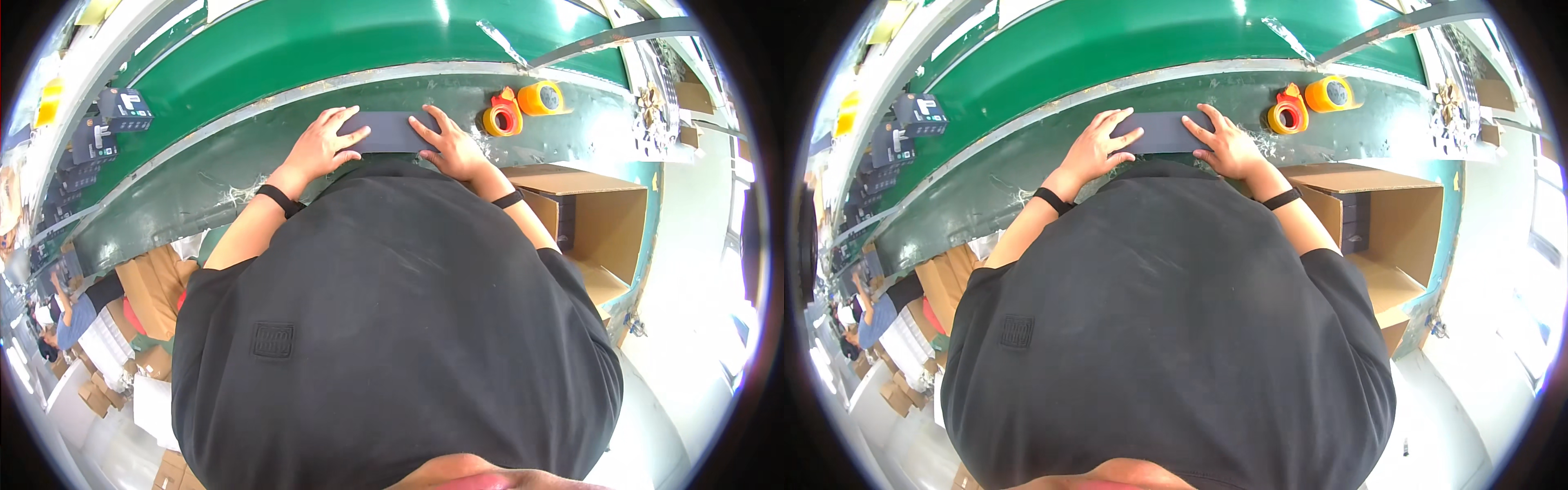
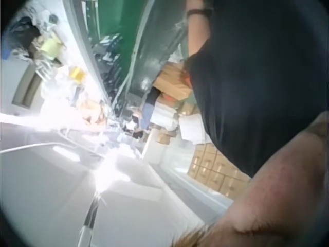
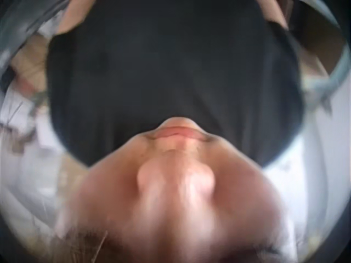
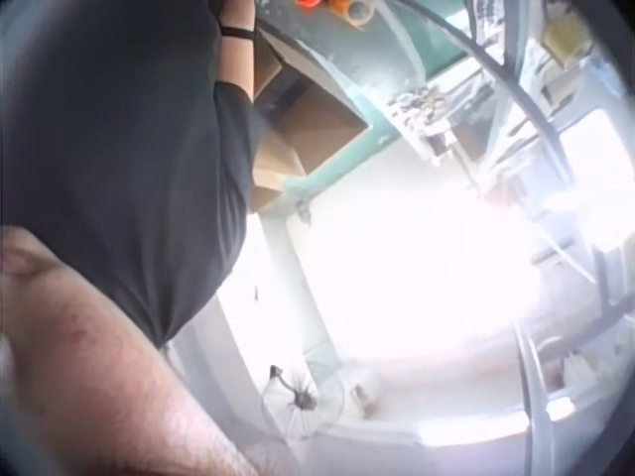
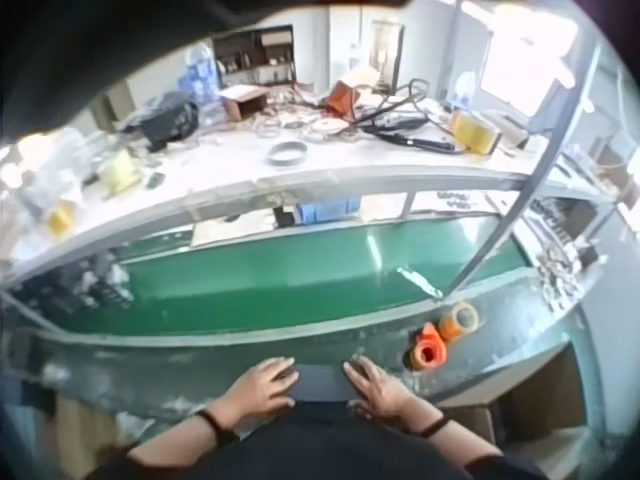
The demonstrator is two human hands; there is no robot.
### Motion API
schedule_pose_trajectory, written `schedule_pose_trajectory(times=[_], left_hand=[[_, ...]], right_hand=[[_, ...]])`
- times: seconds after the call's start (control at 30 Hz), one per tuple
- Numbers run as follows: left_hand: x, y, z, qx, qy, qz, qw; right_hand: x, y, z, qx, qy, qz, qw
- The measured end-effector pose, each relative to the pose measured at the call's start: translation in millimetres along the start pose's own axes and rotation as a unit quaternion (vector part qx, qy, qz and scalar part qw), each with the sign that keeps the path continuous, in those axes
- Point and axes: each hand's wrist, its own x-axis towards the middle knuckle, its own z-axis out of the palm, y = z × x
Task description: Packing product boxes from a conveyor belt into a larger cardboard shipping box.
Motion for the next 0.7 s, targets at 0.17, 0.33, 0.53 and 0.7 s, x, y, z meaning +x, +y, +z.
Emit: schedule_pose_trajectory(times=[0.17, 0.33, 0.53, 0.7], left_hand=[[0, 5, 6, -0.055, 0.026, -0.039, 0.997], [-1, 1, 5, -0.086, 0.019, -0.044, 0.995], [-12, 0, 9, 0.009, 0.044, 0.025, 0.999], [-8, 1, 20, 0.039, 0.033, 0.026, 0.998]], right_hand=[[9, -15, -6, -0.015, -0.045, 0.056, 0.997], [12, -25, -11, -0.012, -0.089, 0.106, 0.99], [10, -26, 6, -0.037, -0.074, 0.088, 0.993], [17, -36, 4, -0.255, 0.01, 0.005, 0.967]])
